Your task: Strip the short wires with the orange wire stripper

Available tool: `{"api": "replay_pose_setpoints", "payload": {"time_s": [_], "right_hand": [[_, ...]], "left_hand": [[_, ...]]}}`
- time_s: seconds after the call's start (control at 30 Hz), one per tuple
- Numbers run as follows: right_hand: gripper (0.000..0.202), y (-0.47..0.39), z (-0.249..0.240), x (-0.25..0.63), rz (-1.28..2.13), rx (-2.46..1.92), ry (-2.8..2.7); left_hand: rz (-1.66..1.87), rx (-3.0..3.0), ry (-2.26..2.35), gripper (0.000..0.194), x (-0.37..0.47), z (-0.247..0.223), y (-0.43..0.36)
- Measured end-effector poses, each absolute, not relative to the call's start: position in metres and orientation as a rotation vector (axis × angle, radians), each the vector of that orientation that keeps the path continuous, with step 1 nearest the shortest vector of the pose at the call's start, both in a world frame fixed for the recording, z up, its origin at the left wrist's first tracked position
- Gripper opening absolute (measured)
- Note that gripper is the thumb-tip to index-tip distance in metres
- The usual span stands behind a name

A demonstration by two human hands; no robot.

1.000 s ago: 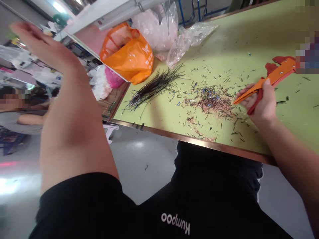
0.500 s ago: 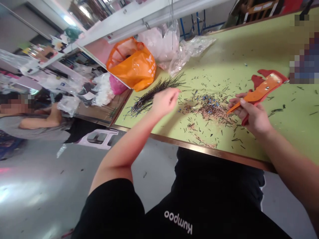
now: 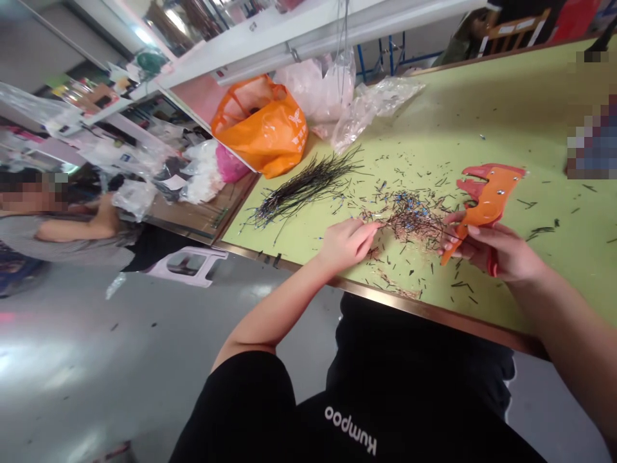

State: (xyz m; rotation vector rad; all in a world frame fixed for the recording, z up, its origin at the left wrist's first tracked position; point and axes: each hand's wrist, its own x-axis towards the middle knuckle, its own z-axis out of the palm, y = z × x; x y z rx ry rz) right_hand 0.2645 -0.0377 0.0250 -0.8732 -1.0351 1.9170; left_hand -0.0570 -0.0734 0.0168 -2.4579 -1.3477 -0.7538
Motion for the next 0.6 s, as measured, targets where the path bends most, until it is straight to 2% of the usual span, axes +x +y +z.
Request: {"api": "replay_pose_setpoints", "payload": {"time_s": [0.13, 0.27, 0.6], "right_hand": [[0.033, -0.039, 0.025, 0.266, 2.074, -0.841, -1.156], [0.021, -0.044, 0.024, 0.261, 2.041, -0.861, -1.244], [0.021, -0.046, 0.018, 0.252, 1.920, -0.946, -1.262]], "left_hand": [[-0.778, -2.340, -1.319, 0.027, -0.068, 0.012, -0.082], [-0.779, -2.351, -1.283, 0.024, -0.073, 0.008, -0.084], [-0.781, -2.705, -1.420, 0.039, -0.023, 0.001, -0.065]]}}
